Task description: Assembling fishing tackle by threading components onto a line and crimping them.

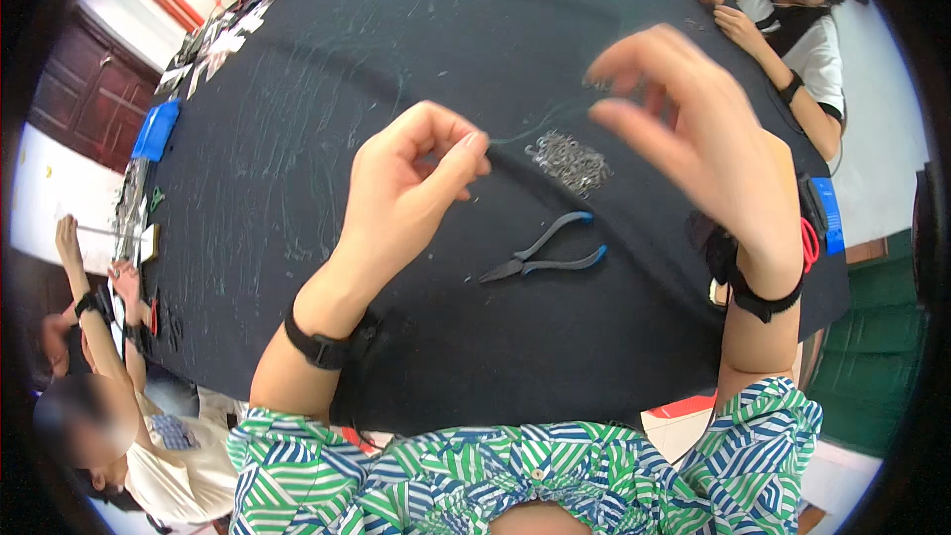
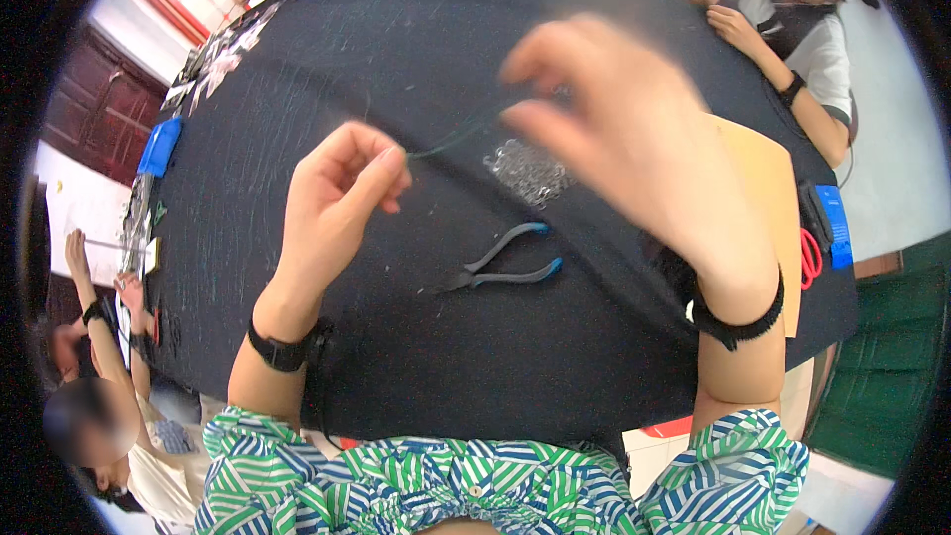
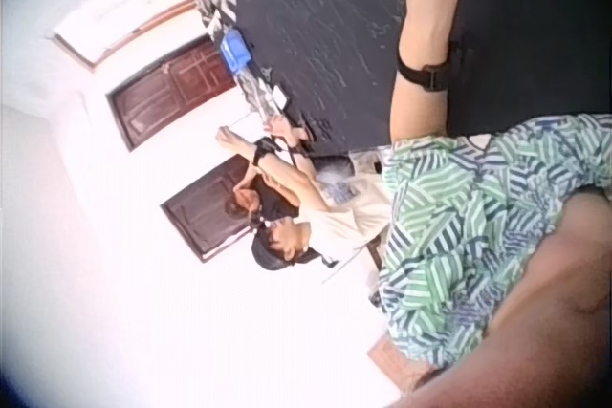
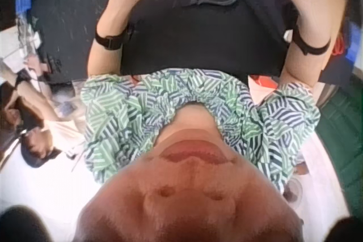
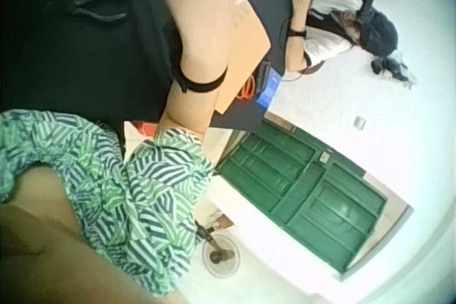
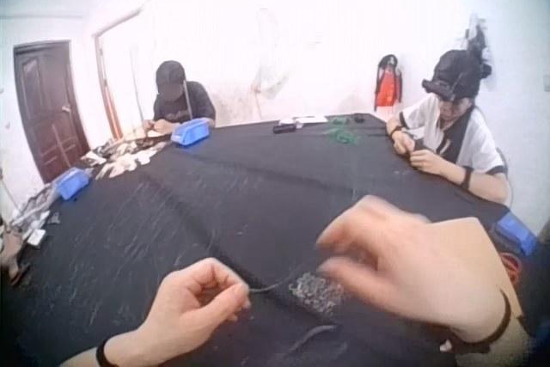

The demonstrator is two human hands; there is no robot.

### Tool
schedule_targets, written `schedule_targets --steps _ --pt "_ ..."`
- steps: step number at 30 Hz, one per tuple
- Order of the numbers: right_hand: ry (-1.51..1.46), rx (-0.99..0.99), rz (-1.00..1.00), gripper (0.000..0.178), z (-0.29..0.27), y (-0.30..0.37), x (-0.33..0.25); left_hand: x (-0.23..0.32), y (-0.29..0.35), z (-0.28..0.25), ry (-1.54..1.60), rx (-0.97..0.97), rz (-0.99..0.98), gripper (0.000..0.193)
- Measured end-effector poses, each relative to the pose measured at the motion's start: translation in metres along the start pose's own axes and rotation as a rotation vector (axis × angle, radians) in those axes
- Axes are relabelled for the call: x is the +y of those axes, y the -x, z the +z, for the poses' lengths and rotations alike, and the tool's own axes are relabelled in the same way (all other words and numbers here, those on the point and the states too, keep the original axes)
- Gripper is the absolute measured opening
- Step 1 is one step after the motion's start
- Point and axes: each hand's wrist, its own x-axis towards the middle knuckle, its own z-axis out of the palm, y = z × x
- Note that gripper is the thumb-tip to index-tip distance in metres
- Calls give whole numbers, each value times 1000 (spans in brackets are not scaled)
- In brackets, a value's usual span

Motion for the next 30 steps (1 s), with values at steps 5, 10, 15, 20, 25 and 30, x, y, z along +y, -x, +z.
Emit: schedule_targets --steps 5,10,15,20,25,30 --pt "-1513 -351 -138 13 7 14 -60 -6 6 -2 7 13 -131 9" --pt "-1837 -587 -21 16 -6 32 -82 3 2 5 -23 -4 -15 10" --pt "-2029 -455 -120 18 5 43 -90 0 2 7 -64 8 -15 12" --pt "-2199 -322 -240 20 19 55 -96 -2 4 3 -57 -18 -7 11" --pt "-2231 -245 -249 20 19 60 -98 2 6 6 -46 -14 -13 11" --pt "-2239 -193 -234 19 18 59 -100 1 5 6 -34 -20 -3 11"
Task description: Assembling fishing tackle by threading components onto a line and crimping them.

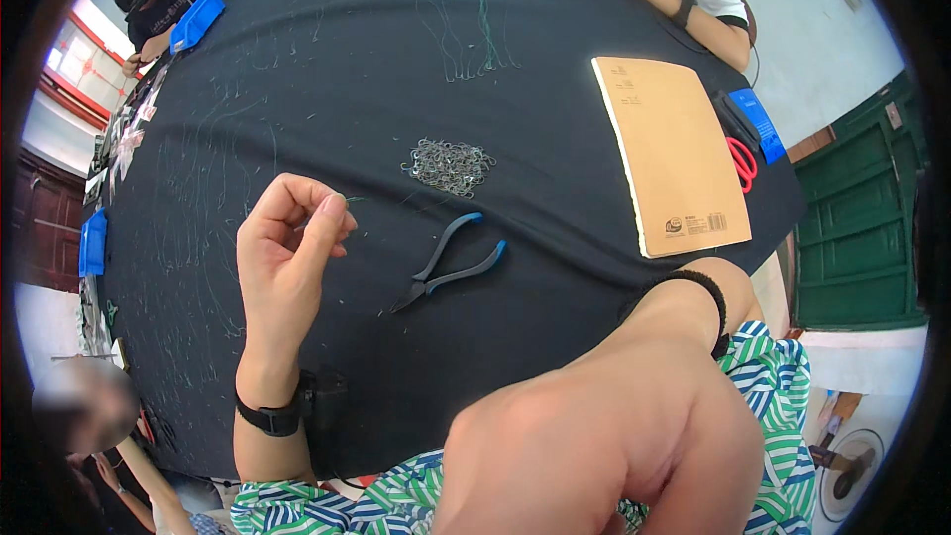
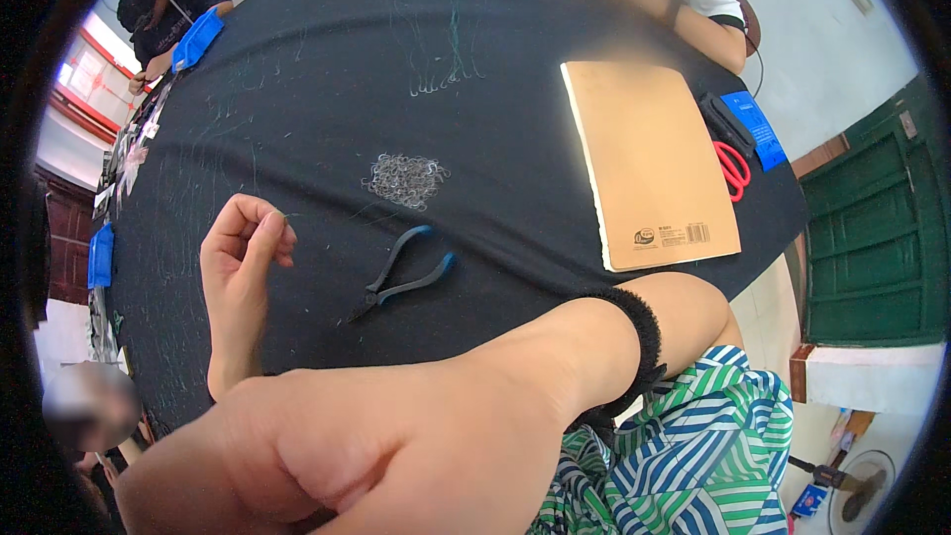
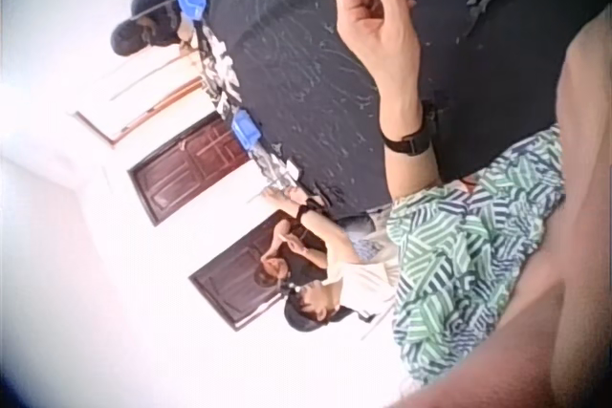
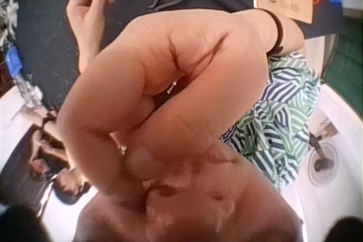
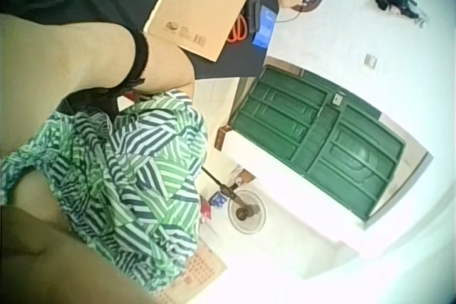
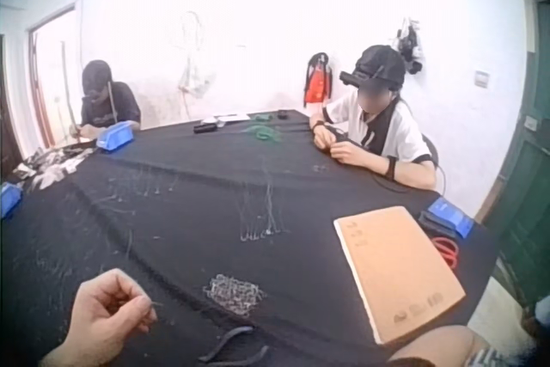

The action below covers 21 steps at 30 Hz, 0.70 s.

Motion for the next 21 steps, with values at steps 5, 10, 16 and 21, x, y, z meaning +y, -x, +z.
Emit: schedule_targets --steps 5,10,16,21 --pt "97 21 -44 16 -8 1 0 2 -2 1 -12 -12 -6 10" --pt "628 -15 -180 7 -15 -7 -29 19 -9 23 9 -85 -31 10" --pt "1407 369 255 20 -67 -35 -40 24 2 1 -88 -55 51 13" --pt "1192 381 495 14 -75 -33 -32 36 12 -4 -283 -46 196 14"
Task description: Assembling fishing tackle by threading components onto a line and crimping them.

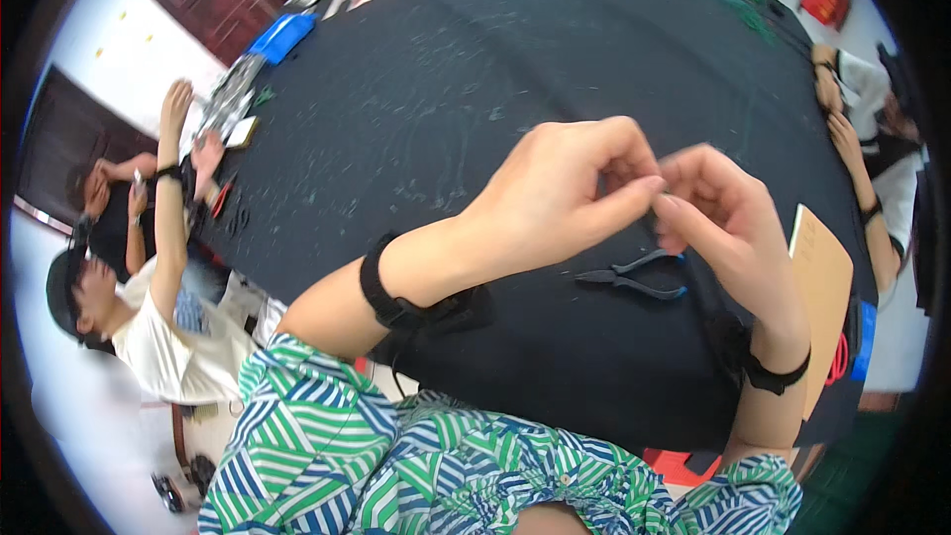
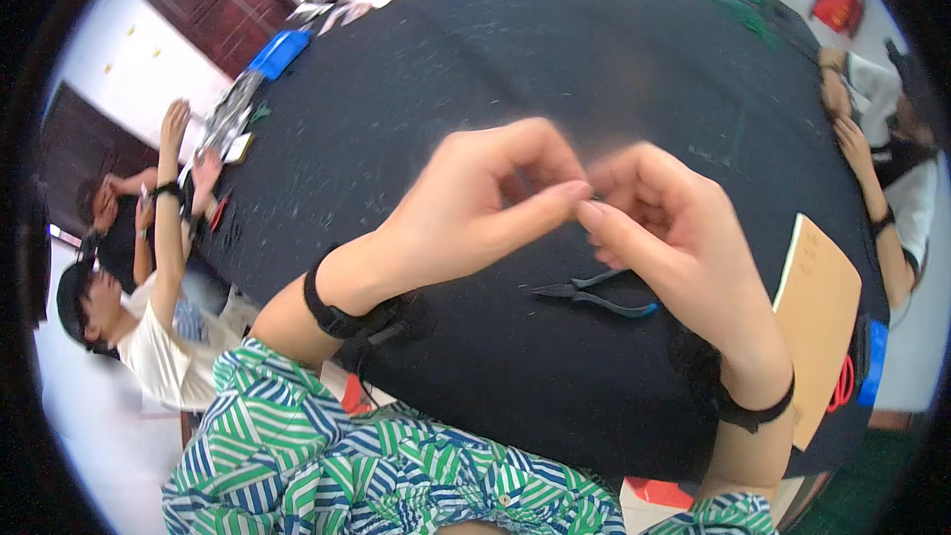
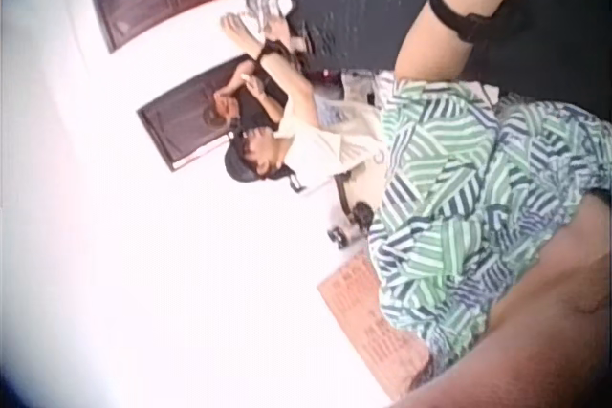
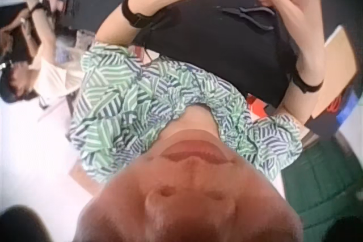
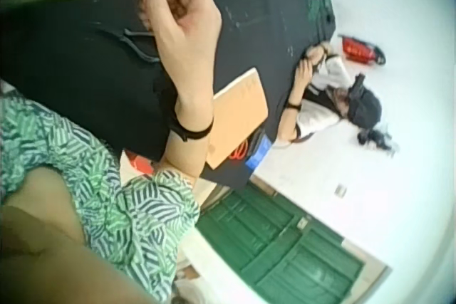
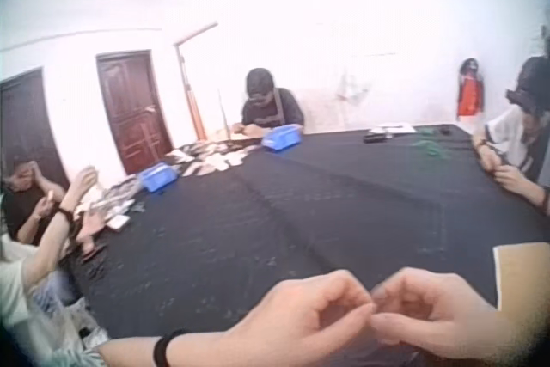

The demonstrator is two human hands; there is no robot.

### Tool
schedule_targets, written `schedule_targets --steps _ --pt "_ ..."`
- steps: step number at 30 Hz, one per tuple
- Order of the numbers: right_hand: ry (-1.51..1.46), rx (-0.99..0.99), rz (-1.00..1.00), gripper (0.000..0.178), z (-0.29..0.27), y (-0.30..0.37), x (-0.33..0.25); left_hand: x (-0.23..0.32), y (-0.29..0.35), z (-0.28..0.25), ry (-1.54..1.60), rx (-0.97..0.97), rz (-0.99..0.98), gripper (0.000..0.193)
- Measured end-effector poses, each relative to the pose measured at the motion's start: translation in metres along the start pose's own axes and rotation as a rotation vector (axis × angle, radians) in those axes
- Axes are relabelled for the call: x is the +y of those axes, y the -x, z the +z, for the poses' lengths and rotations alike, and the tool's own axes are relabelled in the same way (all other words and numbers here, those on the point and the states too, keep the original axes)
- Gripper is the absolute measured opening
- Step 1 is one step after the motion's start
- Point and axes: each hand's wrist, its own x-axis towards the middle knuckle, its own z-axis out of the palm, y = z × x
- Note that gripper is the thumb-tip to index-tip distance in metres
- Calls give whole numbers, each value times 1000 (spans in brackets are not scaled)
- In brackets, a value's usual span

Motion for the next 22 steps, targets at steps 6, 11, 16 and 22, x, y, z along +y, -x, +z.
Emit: schedule_targets --steps 6,11,16,22 --pt "157 -20 -90 12 -1 -1 -3 7 20 -14 -86 -7 27 14" --pt "297 -75 -35 13 -12 1 -18 21 42 -52 -275 -63 -18 11" --pt "354 -9 -29 14 -38 4 -20 35 61 -114 -229 45 -237 9" --pt "404 -237 -66 10 -30 4 -21 64 86 -177 -523 -41 -505 11"
